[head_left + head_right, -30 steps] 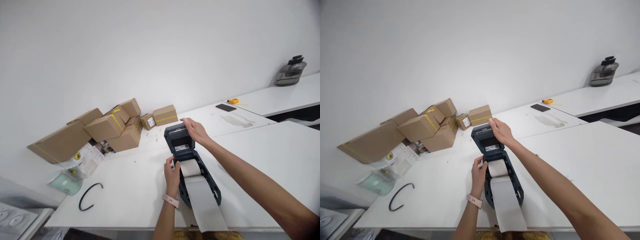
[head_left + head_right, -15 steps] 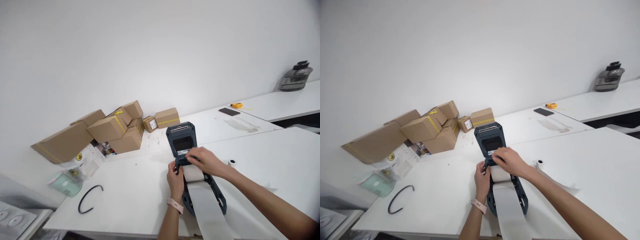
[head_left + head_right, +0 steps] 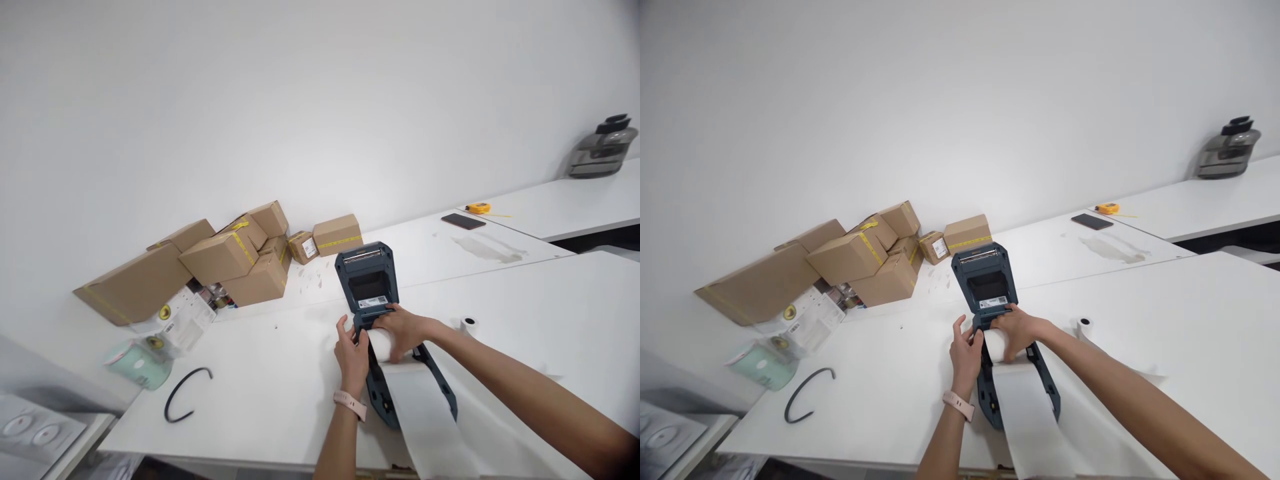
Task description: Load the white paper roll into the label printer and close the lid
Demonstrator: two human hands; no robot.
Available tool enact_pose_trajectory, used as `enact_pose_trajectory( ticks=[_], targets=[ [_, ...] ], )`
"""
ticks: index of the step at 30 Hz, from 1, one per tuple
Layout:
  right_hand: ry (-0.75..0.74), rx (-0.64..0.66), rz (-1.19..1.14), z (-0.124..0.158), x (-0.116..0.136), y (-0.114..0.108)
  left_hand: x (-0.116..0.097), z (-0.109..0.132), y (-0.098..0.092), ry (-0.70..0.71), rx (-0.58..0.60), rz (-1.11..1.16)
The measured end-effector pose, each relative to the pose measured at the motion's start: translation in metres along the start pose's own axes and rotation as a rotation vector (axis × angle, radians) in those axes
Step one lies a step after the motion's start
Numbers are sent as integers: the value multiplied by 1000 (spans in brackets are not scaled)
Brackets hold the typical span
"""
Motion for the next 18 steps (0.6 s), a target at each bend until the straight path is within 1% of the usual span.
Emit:
enact_pose_trajectory(
  ticks=[2,6,8,11,13,16,18],
  targets=[
    [-35,-2,-73,4,1,-5,2,0,0,0,-4,2],
    [-22,16,-208,21,4,-25,2,2,-1,-4,-21,4],
    [-56,-43,-312,38,8,-39,0,4,-2,-10,-24,5],
    [-159,-164,-491,73,12,-58,-4,6,-2,-3,-17,16],
    [-188,-251,-535,98,9,-66,-6,7,-1,3,-17,29],
    [-136,-343,-517,125,-6,-68,-6,8,1,-8,-19,40],
    [-54,-347,-518,134,-20,-62,-6,7,2,-8,-22,36]
  ],
)
Point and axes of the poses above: each hand's wrist, its own z-axis away from the middle knuckle, its own y-axis out of the palm, x = y × z, the point moved 3 cm from there along -z, towards the middle knuckle, and after that the axes turned 14 degrees about -y, right-handed, at the moved point
